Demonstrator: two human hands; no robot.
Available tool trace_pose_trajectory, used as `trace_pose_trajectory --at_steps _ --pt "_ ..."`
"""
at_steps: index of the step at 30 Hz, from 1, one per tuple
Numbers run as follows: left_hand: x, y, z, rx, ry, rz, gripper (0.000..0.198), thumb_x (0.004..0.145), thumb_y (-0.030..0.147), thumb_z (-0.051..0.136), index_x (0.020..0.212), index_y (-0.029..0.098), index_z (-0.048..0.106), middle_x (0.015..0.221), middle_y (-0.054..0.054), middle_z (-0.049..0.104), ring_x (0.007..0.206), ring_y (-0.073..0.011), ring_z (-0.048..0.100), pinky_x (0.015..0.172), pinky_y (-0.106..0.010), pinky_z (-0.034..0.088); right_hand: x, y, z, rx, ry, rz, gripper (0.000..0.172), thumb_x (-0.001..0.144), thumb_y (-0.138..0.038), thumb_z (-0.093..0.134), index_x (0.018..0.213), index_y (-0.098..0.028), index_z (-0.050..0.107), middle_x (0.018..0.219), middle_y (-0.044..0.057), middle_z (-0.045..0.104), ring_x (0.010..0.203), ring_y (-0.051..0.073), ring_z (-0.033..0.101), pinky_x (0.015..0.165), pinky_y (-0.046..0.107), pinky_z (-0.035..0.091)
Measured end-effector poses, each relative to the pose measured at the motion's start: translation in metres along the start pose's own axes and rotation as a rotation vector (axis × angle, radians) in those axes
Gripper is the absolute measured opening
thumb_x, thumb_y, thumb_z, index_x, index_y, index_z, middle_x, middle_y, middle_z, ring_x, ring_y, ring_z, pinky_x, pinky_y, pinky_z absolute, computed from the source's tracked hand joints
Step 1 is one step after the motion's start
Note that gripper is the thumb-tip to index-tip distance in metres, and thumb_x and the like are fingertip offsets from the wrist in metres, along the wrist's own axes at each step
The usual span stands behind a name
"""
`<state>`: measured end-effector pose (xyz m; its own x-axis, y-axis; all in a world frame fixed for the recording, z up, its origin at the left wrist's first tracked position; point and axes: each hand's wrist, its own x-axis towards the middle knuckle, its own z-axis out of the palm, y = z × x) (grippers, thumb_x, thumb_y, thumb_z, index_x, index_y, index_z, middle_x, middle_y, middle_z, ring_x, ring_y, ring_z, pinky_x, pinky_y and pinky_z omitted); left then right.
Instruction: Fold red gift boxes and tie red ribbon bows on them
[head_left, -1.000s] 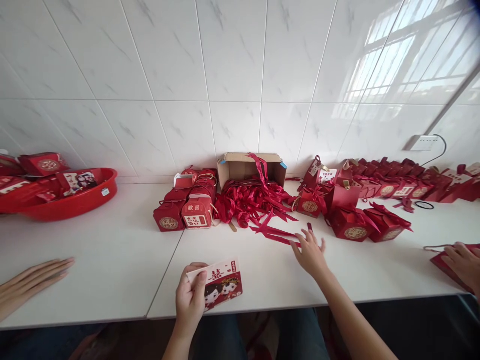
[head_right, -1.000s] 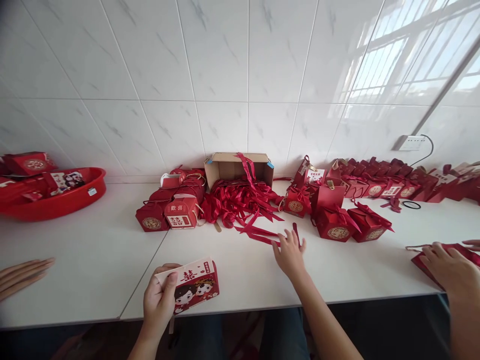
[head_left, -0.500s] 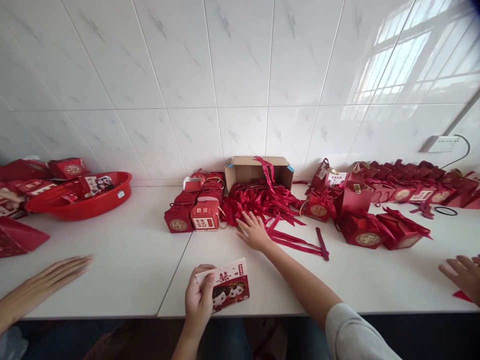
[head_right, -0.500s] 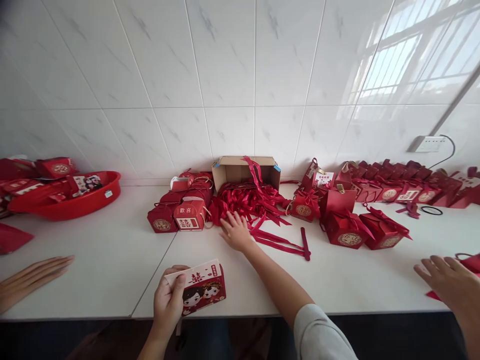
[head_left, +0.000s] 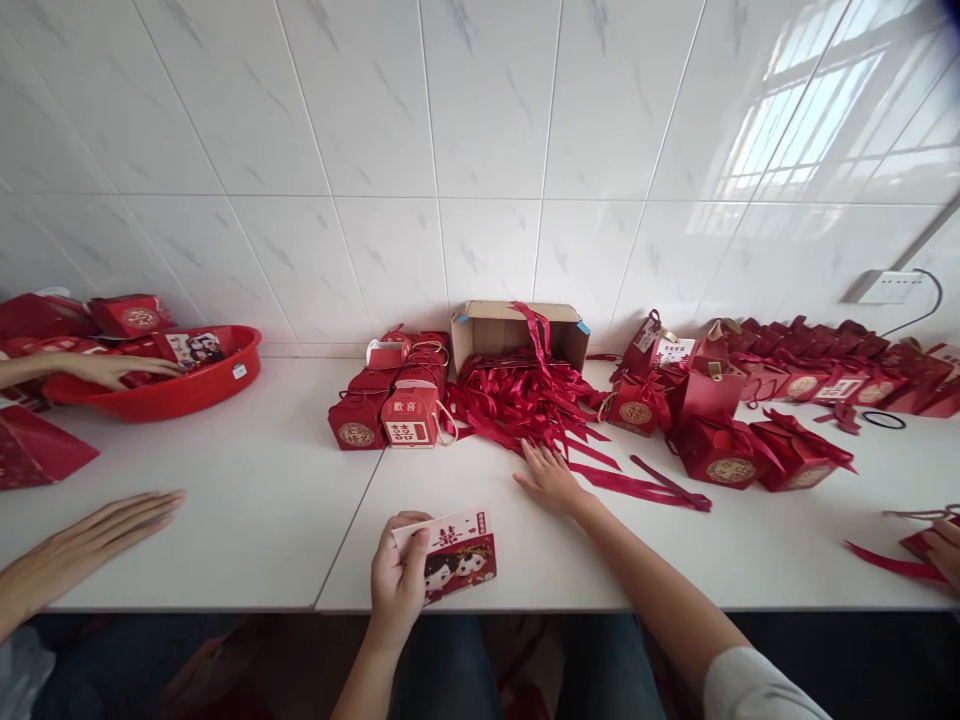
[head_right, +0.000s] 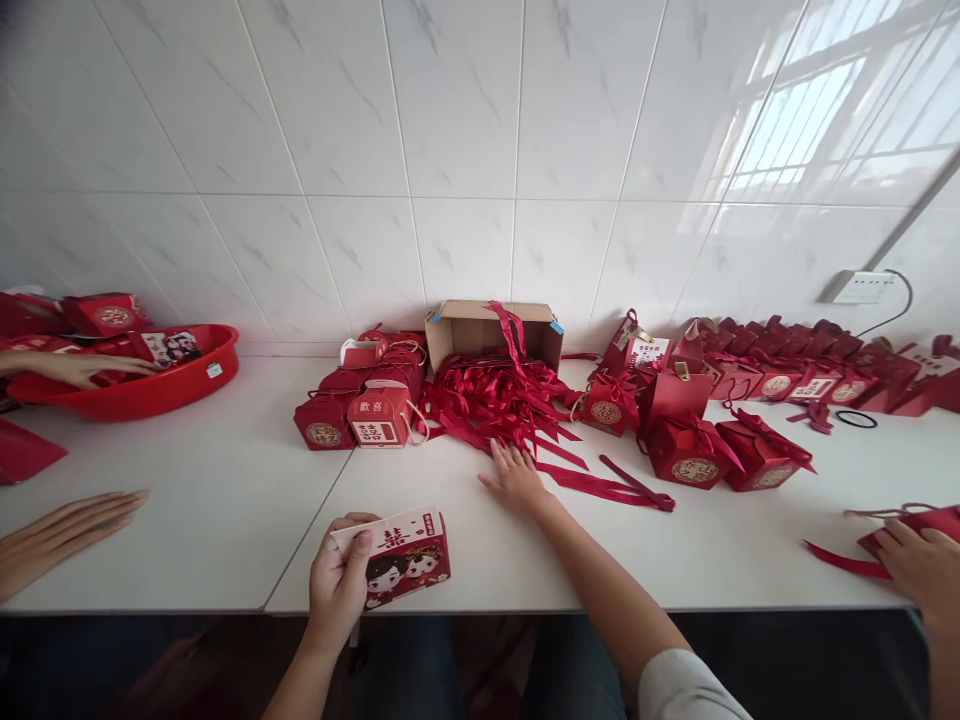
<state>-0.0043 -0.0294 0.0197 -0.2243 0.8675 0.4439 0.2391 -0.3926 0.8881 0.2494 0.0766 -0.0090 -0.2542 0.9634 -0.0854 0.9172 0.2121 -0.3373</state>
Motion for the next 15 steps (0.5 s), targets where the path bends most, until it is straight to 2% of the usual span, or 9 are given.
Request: trace_pose_trajectory --at_steps 4,7,11,15 --pt "0.001 -0.003 0.000 0.001 -0.002 0.012 0.027 0.084 0.045 0.054 0.081 0.018 0.054 0.084 -0.004 0.061 0.078 -0.0174 0.061 0.071 -0.027 0.050 -0.043 0.040 -0.009 0.014 0.021 0.084 0.063 0.093 -0.058 0.020 0.147 -0.025 0.026 0.154 0.002 0.021 0.142 0.031 0.008 0.112 0.048 0.009" --pt "0.002 -0.007 0.000 -0.002 -0.005 0.009 0.027 0.084 0.045 0.054 0.082 0.018 0.054 0.084 -0.004 0.060 0.079 -0.0174 0.060 0.070 -0.026 0.050 -0.071 0.059 -0.014 0.027 0.050 0.127 0.056 0.092 -0.057 0.028 0.140 -0.032 0.039 0.154 0.002 0.023 0.142 0.033 0.009 0.111 0.052 0.012" --pt "0.003 -0.009 0.000 -0.006 -0.001 0.016 0.026 0.084 0.044 0.055 0.082 0.018 0.053 0.084 -0.004 0.060 0.078 -0.0169 0.060 0.069 -0.025 0.050 -0.093 0.067 -0.014 0.118 0.100 0.088 0.048 0.088 -0.058 0.040 0.126 -0.033 0.057 0.152 0.005 0.027 0.142 0.035 0.006 0.110 0.055 0.011" --pt "0.003 -0.009 0.000 0.005 0.005 0.042 0.024 0.085 0.042 0.054 0.082 0.018 0.054 0.084 -0.003 0.060 0.077 -0.0155 0.060 0.068 -0.023 0.050 -0.099 0.059 -0.010 0.180 0.200 0.020 0.039 0.086 -0.056 0.048 0.103 -0.030 0.071 0.153 0.006 0.025 0.142 0.035 0.002 0.108 0.061 0.005"
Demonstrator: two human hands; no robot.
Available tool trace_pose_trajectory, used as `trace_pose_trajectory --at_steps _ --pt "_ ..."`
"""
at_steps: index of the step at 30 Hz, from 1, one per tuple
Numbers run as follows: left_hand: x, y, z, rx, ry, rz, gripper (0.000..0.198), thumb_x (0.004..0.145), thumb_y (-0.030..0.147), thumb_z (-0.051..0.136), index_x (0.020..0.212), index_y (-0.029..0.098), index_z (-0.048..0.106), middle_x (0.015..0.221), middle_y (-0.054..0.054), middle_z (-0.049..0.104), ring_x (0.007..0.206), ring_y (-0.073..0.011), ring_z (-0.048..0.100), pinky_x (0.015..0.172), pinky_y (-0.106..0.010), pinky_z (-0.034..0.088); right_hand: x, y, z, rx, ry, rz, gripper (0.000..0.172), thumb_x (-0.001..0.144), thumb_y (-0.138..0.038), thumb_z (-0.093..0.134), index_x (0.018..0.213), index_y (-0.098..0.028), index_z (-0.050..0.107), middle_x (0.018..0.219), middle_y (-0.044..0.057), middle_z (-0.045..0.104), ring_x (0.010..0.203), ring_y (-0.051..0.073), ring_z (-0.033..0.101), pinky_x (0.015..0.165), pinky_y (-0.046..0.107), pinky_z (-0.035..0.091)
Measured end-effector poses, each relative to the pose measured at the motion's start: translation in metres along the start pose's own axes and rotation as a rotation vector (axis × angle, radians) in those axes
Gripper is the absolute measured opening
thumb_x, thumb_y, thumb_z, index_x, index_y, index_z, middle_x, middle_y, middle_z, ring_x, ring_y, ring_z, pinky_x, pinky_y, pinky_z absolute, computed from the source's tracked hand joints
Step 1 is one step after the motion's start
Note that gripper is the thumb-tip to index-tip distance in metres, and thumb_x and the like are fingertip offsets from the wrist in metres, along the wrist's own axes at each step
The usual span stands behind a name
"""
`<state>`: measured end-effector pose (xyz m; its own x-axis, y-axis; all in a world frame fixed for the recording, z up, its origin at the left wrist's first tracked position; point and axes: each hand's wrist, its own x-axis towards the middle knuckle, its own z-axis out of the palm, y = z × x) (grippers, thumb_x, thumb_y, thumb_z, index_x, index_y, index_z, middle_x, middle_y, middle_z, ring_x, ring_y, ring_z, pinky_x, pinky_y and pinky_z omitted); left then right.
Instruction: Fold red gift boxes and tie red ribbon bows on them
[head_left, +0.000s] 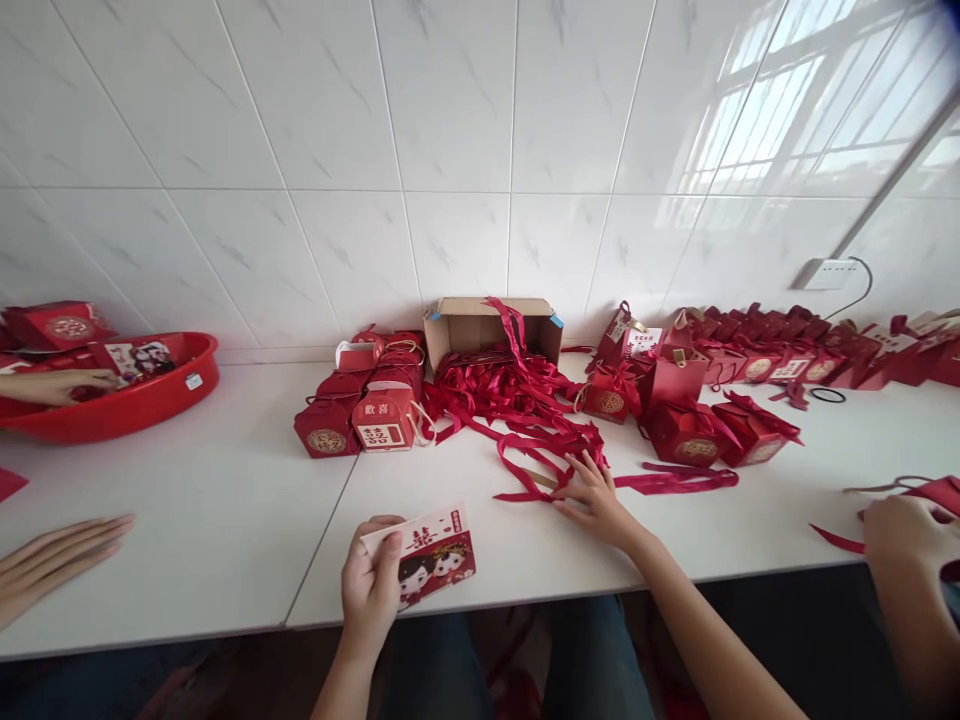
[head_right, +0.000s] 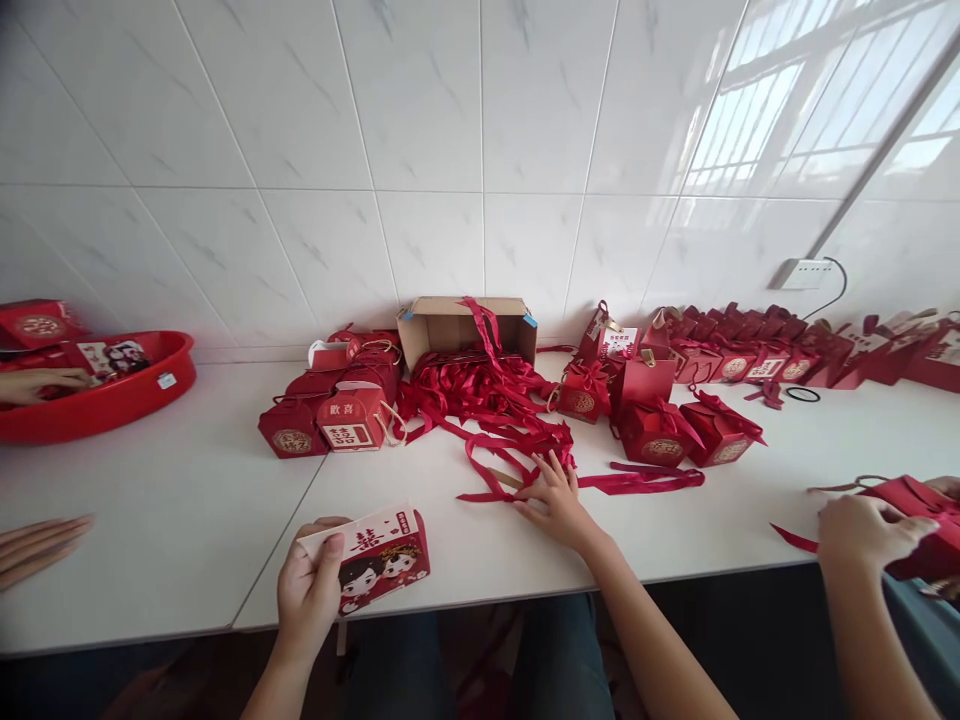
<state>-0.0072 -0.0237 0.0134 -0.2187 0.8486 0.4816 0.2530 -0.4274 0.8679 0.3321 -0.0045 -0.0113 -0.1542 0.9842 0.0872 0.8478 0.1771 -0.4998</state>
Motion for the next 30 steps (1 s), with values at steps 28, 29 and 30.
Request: trace_pose_trajectory --at_steps 28,29,30 --pt "0.018 -0.007 0.035 0.049 0.085 -0.003 0.028 0.084 0.045 0.052 0.089 0.017 0.055 0.082 -0.005 0.063 0.074 -0.0174 0.062 0.066 -0.027 0.051 0.080 0.006 0.013 -0.106 0.199 0.267 0.065 0.094 -0.046 0.028 0.143 -0.004 0.032 0.149 0.025 0.023 0.139 0.044 0.012 0.103 0.068 0.013" --pt "0.018 -0.006 0.035 0.048 0.087 -0.003 0.029 0.084 0.045 0.052 0.089 0.017 0.055 0.082 -0.005 0.062 0.074 -0.0174 0.062 0.066 -0.027 0.051 0.083 -0.001 0.017 -0.105 0.152 0.232 0.065 0.094 -0.049 0.026 0.143 -0.006 0.033 0.150 0.024 0.024 0.139 0.044 0.012 0.103 0.068 0.012" --pt "0.018 -0.006 0.036 0.048 0.088 -0.002 0.029 0.084 0.046 0.052 0.089 0.017 0.055 0.082 -0.005 0.062 0.074 -0.0174 0.062 0.066 -0.027 0.051 0.082 -0.010 0.021 -0.102 0.099 0.173 0.064 0.094 -0.051 0.026 0.142 -0.011 0.035 0.150 0.020 0.025 0.139 0.042 0.012 0.104 0.067 0.011"
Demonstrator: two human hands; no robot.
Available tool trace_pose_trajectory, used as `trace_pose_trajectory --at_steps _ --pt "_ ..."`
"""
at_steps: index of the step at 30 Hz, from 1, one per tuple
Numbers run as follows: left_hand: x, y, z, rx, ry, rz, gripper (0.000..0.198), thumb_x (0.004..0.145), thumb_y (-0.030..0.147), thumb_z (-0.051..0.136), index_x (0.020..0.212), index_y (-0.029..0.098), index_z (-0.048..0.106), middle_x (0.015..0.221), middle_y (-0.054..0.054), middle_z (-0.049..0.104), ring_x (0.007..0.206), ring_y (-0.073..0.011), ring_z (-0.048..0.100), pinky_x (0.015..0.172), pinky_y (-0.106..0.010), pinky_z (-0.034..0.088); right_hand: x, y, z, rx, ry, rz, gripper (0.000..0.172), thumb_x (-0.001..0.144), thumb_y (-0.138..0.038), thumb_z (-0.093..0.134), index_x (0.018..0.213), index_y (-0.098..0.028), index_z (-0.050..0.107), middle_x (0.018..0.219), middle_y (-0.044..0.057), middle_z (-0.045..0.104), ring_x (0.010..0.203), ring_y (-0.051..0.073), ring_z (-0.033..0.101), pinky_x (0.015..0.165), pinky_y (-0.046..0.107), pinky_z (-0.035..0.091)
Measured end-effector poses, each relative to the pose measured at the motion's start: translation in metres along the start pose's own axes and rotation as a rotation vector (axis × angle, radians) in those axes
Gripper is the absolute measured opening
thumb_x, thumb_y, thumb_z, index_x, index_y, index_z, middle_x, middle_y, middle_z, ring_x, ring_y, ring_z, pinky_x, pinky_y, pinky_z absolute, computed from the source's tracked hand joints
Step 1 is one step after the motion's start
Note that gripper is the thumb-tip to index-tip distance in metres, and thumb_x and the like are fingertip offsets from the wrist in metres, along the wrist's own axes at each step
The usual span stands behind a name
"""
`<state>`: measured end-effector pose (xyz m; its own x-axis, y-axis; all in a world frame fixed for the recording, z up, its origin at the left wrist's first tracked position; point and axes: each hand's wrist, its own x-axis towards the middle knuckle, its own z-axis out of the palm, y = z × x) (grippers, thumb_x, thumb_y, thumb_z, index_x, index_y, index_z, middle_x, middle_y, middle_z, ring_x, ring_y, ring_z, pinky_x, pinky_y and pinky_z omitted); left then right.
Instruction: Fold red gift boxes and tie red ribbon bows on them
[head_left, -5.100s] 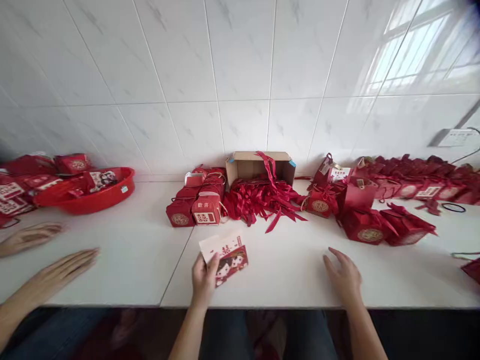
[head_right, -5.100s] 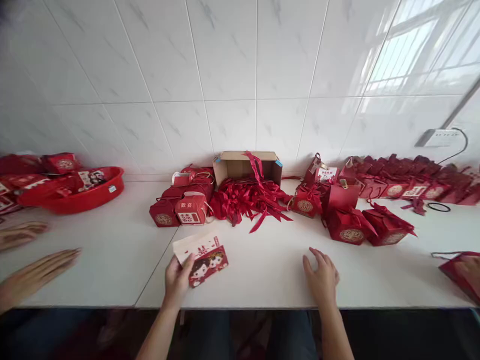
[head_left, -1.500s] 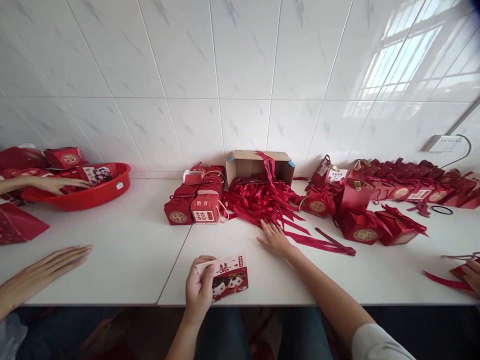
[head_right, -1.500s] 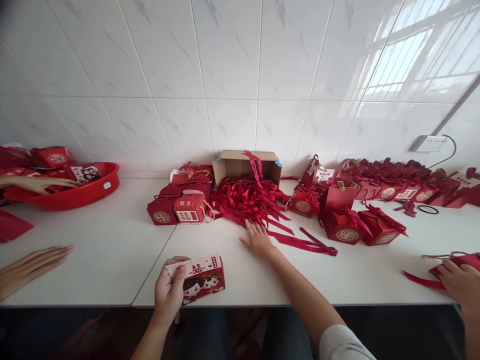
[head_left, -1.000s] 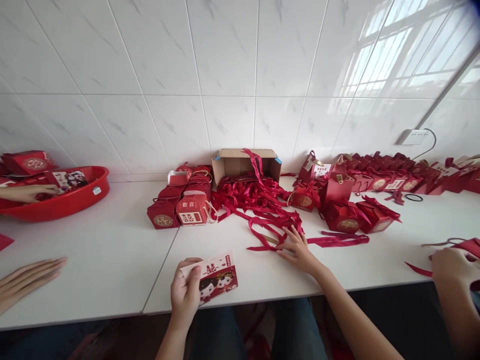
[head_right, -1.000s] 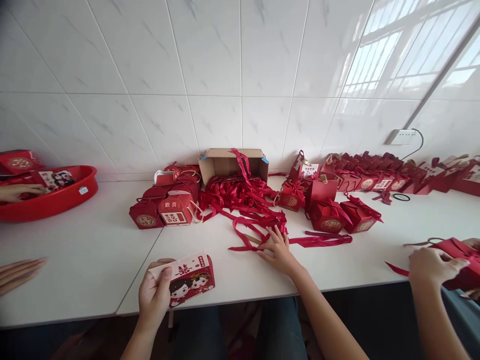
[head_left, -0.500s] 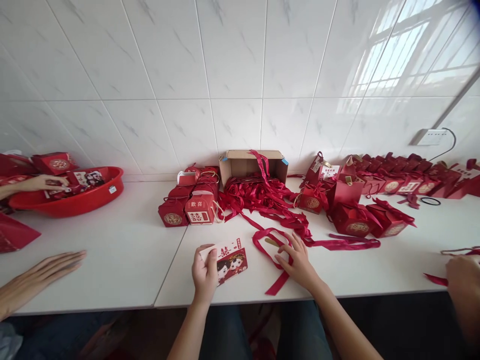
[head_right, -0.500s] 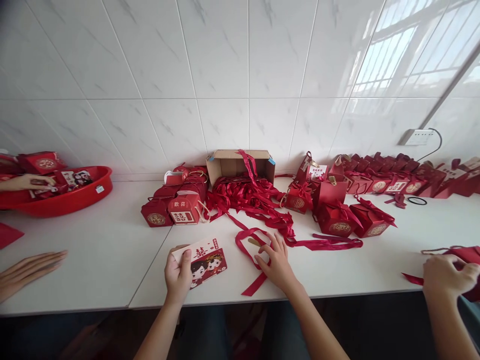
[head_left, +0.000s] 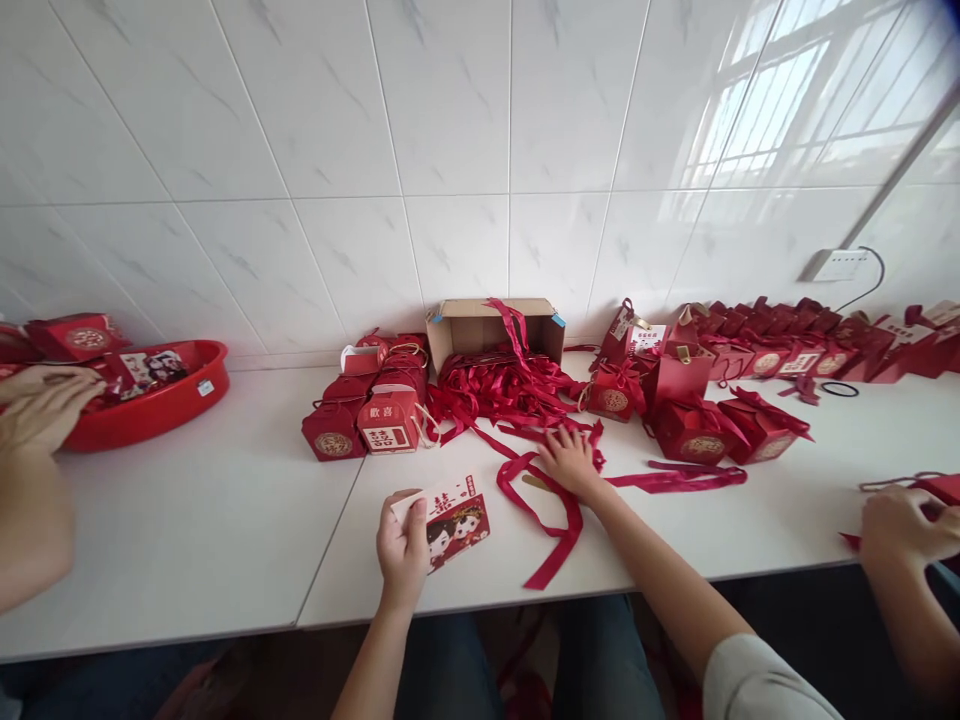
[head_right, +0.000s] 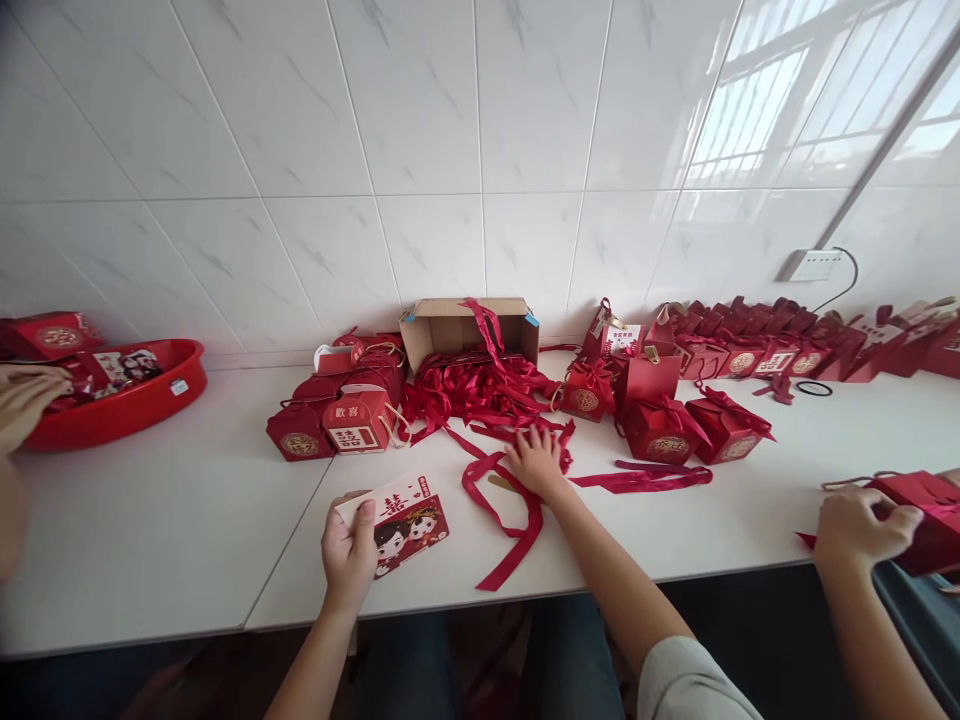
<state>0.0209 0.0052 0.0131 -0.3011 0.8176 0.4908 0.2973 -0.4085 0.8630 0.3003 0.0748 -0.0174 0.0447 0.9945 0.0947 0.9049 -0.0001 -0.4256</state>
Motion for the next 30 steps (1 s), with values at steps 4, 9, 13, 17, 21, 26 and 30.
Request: trace_pose_trajectory --at_steps 4,9,13,17,21,26,30 --pt "0.001 0.004 0.000 -0.001 0.002 0.005 0.030 0.084 0.047 0.052 0.087 0.018 0.055 0.081 -0.005 0.062 0.073 -0.0171 0.062 0.064 -0.027 0.051 -0.029 -0.040 0.013 0.029 -0.166 -0.361 0.056 0.092 -0.058 0.032 0.141 -0.032 0.036 0.152 -0.001 0.027 0.142 0.023 0.017 0.114 0.045 0.012" --pt "0.001 0.004 0.001 -0.003 0.003 0.003 0.029 0.084 0.047 0.052 0.087 0.018 0.054 0.082 -0.005 0.062 0.074 -0.0169 0.061 0.065 -0.026 0.051 -0.040 -0.058 0.014 0.004 -0.088 -0.615 0.042 0.094 -0.045 0.036 0.128 -0.030 0.055 0.146 -0.001 0.040 0.137 0.019 0.029 0.112 0.036 0.024" --pt "0.000 0.003 0.000 0.000 -0.002 -0.002 0.029 0.084 0.046 0.052 0.088 0.017 0.054 0.082 -0.005 0.062 0.073 -0.0166 0.061 0.065 -0.026 0.051 -0.005 -0.044 0.008 -0.034 0.102 -0.345 0.045 0.090 -0.037 0.046 0.131 -0.022 0.051 0.153 0.008 0.023 0.141 0.032 0.013 0.111 0.051 0.019" --pt "-0.001 0.002 -0.001 0.007 -0.001 0.000 0.029 0.085 0.046 0.051 0.088 0.018 0.054 0.081 -0.004 0.062 0.073 -0.0165 0.062 0.065 -0.026 0.051 0.040 -0.026 0.005 -0.074 0.170 -0.120 0.068 0.085 -0.040 0.052 0.146 -0.022 0.028 0.157 0.009 0.003 0.141 0.039 -0.003 0.109 0.056 0.013" --pt "-0.001 0.002 -0.001 0.016 0.006 0.007 0.029 0.085 0.047 0.052 0.087 0.018 0.055 0.081 -0.004 0.063 0.073 -0.0169 0.062 0.066 -0.026 0.051 0.071 -0.017 0.010 -0.091 0.082 -0.033 0.066 0.088 -0.048 0.044 0.146 -0.023 0.026 0.156 0.010 0.012 0.141 0.038 0.005 0.108 0.058 0.013" --pt "-0.001 0.003 -0.001 0.025 0.010 0.018 0.028 0.085 0.045 0.052 0.086 0.018 0.055 0.082 -0.005 0.063 0.075 -0.0173 0.063 0.069 -0.027 0.051 0.064 -0.019 0.020 -0.068 -0.045 -0.087 0.054 0.093 -0.048 0.032 0.140 -0.024 0.040 0.149 0.008 0.034 0.140 0.030 0.019 0.111 0.050 0.014" --pt "-0.001 0.003 -0.001 0.026 0.007 0.016 0.029 0.084 0.046 0.052 0.087 0.018 0.056 0.083 -0.005 0.063 0.077 -0.0176 0.063 0.070 -0.028 0.051 0.021 -0.015 0.020 0.006 -0.068 -0.192 0.053 0.092 -0.049 0.035 0.134 -0.020 0.048 0.146 0.009 0.040 0.141 0.028 0.017 0.113 0.047 0.010"
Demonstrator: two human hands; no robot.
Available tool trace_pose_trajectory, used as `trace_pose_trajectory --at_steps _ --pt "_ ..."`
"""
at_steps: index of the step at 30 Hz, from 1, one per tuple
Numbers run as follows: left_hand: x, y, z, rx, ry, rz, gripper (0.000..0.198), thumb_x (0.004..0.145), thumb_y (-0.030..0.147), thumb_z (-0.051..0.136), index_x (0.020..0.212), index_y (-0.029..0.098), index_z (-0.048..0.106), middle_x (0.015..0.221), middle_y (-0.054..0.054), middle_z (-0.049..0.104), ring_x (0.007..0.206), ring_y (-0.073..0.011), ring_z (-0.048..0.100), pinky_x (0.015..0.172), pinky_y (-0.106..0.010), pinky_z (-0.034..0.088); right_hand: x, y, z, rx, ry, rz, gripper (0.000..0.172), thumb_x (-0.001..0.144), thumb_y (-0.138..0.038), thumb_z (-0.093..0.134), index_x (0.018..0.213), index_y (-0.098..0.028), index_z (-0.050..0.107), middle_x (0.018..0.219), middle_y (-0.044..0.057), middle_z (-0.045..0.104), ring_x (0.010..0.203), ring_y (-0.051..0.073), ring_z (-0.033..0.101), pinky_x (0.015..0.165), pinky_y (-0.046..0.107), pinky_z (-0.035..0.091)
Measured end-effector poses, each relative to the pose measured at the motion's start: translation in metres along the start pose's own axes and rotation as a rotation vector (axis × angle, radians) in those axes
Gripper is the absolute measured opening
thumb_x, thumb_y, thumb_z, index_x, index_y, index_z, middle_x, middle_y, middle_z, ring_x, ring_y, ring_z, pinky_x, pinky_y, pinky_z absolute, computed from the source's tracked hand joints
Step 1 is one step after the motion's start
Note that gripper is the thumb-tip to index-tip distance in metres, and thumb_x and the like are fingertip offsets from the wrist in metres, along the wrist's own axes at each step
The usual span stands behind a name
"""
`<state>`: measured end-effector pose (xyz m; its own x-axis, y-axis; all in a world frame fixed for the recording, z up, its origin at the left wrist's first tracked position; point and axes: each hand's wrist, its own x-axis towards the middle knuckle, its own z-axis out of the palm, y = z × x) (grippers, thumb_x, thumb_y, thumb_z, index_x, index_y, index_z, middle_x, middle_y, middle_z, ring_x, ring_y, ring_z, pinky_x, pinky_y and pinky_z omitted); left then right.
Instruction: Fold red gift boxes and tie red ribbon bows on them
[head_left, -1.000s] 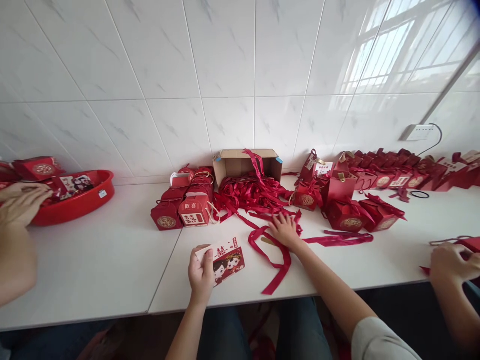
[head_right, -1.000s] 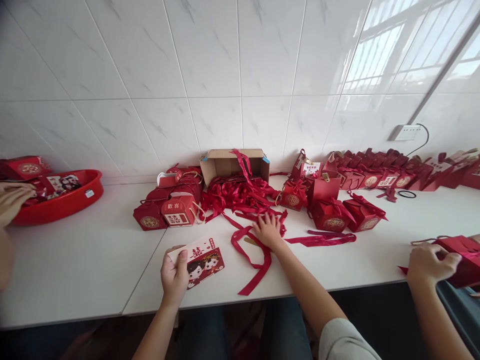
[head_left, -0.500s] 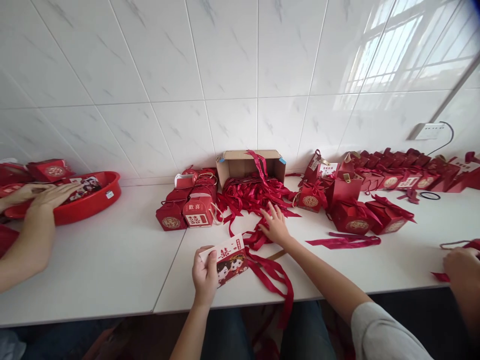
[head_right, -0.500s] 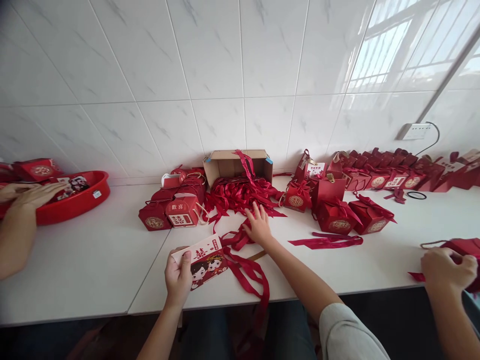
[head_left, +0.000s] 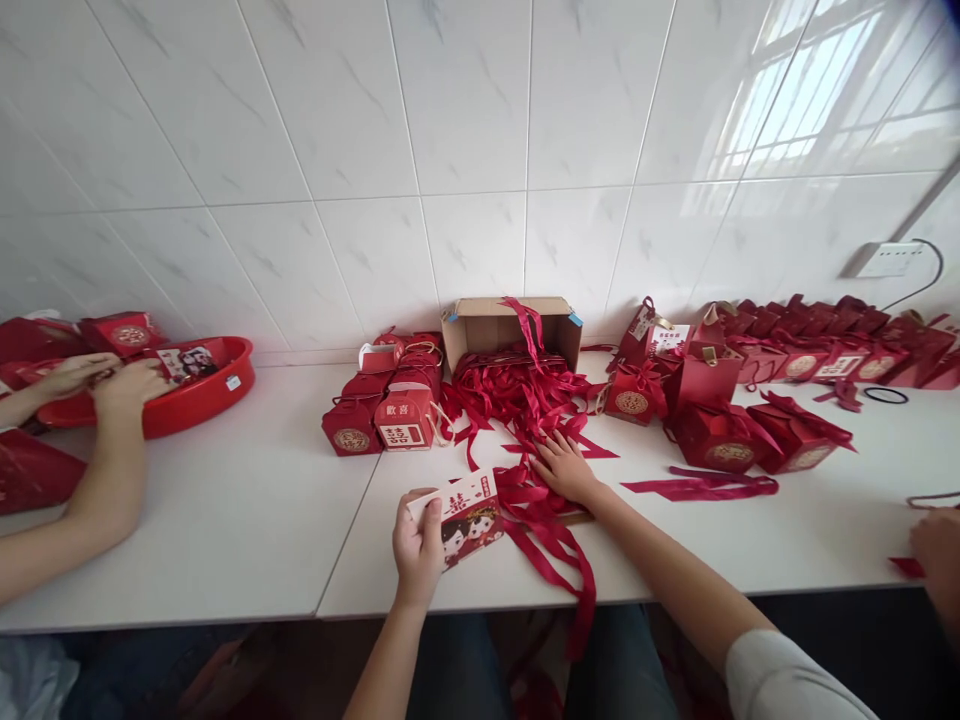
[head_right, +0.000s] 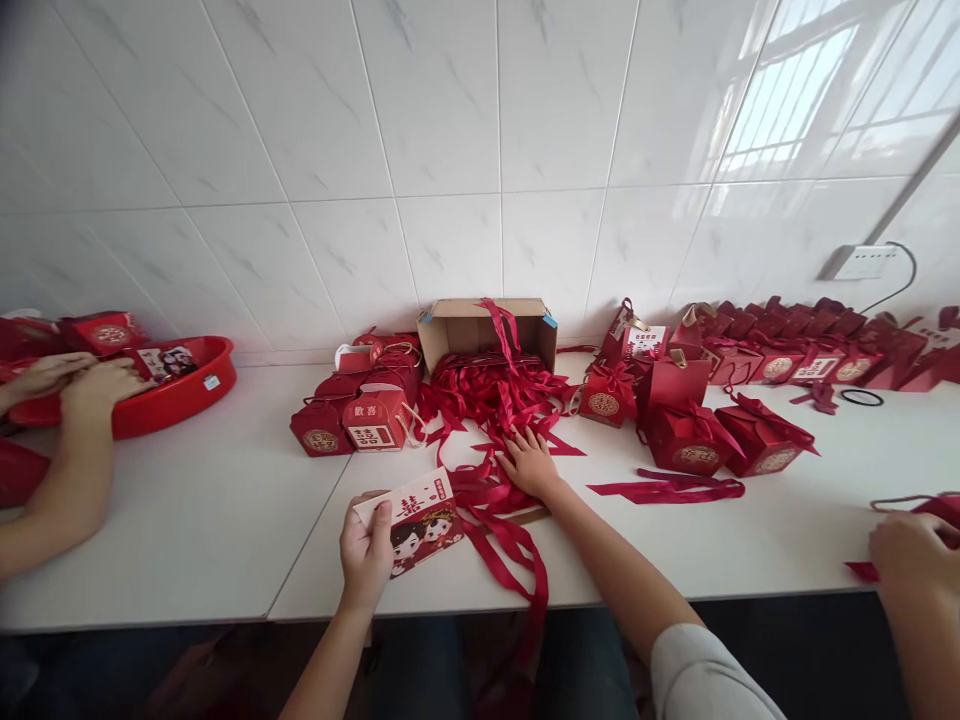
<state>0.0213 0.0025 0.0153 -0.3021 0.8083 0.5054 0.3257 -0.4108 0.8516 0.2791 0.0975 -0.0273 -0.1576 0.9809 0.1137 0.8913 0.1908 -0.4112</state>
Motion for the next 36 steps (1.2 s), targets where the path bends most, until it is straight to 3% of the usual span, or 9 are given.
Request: trace_pose_trajectory --at_steps 4,7,11,14,19,22,28,33,36 --pt "0.000 -0.003 0.000 -0.004 -0.007 -0.003 0.029 0.085 0.045 0.052 0.088 0.017 0.056 0.084 -0.005 0.063 0.076 -0.0173 0.062 0.068 -0.027 0.051 -0.047 0.007 -0.004 0.140 0.047 -0.063 0.047 0.088 -0.045 0.045 0.126 -0.019 0.056 0.139 0.009 0.049 0.140 0.026 0.023 0.114 0.044 0.012" --pt "0.001 -0.004 0.001 -0.006 -0.002 -0.004 0.029 0.084 0.045 0.053 0.088 0.017 0.056 0.084 -0.005 0.062 0.077 -0.0174 0.062 0.068 -0.028 0.051 -0.069 0.023 -0.013 0.286 0.153 -0.014 0.047 0.085 -0.046 0.051 0.122 -0.018 0.059 0.133 0.011 0.055 0.134 0.028 0.035 0.112 0.047 0.020" --pt "0.001 -0.003 0.001 -0.014 -0.002 -0.009 0.029 0.084 0.046 0.052 0.088 0.017 0.055 0.083 -0.005 0.062 0.075 -0.0170 0.062 0.066 -0.027 0.052 -0.081 0.051 -0.033 0.532 0.416 0.144 0.054 0.087 -0.051 0.044 0.125 -0.015 0.056 0.127 0.014 0.059 0.119 0.028 0.052 0.102 0.047 0.038" --pt "0.001 -0.001 0.002 -0.015 0.000 -0.018 0.030 0.084 0.047 0.052 0.088 0.017 0.055 0.082 -0.005 0.063 0.074 -0.0173 0.063 0.064 -0.027 0.052 -0.084 0.068 -0.047 0.726 0.589 0.257 0.056 0.087 -0.056 0.039 0.122 -0.017 0.058 0.113 0.011 0.067 0.101 0.025 0.063 0.085 0.040 0.051" --pt "0.002 -0.002 0.001 -0.010 0.011 -0.014 0.031 0.083 0.047 0.053 0.088 0.017 0.056 0.082 -0.005 0.064 0.073 -0.0176 0.063 0.064 -0.027 0.052 -0.086 0.092 -0.057 0.854 0.731 0.399 0.057 0.081 -0.059 0.046 0.115 -0.016 0.061 0.102 0.010 0.069 0.083 0.022 0.068 0.065 0.032 0.056" --pt "0.003 -0.004 0.001 -0.007 0.015 -0.008 0.030 0.083 0.047 0.054 0.088 0.017 0.057 0.083 -0.005 0.063 0.075 -0.0174 0.062 0.066 -0.027 0.051 -0.088 0.103 -0.059 0.742 0.741 0.477 0.049 0.076 -0.047 0.055 0.113 -0.016 0.061 0.098 0.011 0.069 0.086 0.026 0.066 0.069 0.038 0.055" --pt "0.002 -0.005 0.002 -0.010 0.012 -0.004 0.030 0.083 0.047 0.053 0.089 0.018 0.057 0.085 -0.005 0.063 0.078 -0.0179 0.063 0.069 -0.028 0.052 -0.090 0.087 -0.059 0.411 0.725 0.427 0.046 0.079 -0.029 0.048 0.121 -0.016 0.056 0.132 0.018 0.049 0.120 0.034 0.047 0.095 0.051 0.040" --pt "0.003 -0.006 0.002 -0.013 0.007 -0.004 0.030 0.083 0.047 0.053 0.088 0.018 0.057 0.084 -0.005 0.063 0.077 -0.0176 0.063 0.068 -0.028 0.052 -0.068 0.053 -0.049 0.266 0.468 0.194 0.030 0.082 -0.027 0.047 0.102 -0.022 0.069 0.104 0.009 0.067 0.099 0.025 0.061 0.086 0.037 0.048" --pt "0.003 -0.005 0.002 -0.005 0.012 -0.005 0.030 0.083 0.047 0.053 0.088 0.018 0.057 0.084 -0.005 0.064 0.077 -0.0177 0.063 0.068 -0.028 0.052 -0.044 0.044 -0.044 0.186 0.362 0.169 0.025 0.086 -0.027 0.050 0.103 -0.021 0.068 0.103 0.009 0.067 0.094 0.022 0.062 0.083 0.034 0.049"
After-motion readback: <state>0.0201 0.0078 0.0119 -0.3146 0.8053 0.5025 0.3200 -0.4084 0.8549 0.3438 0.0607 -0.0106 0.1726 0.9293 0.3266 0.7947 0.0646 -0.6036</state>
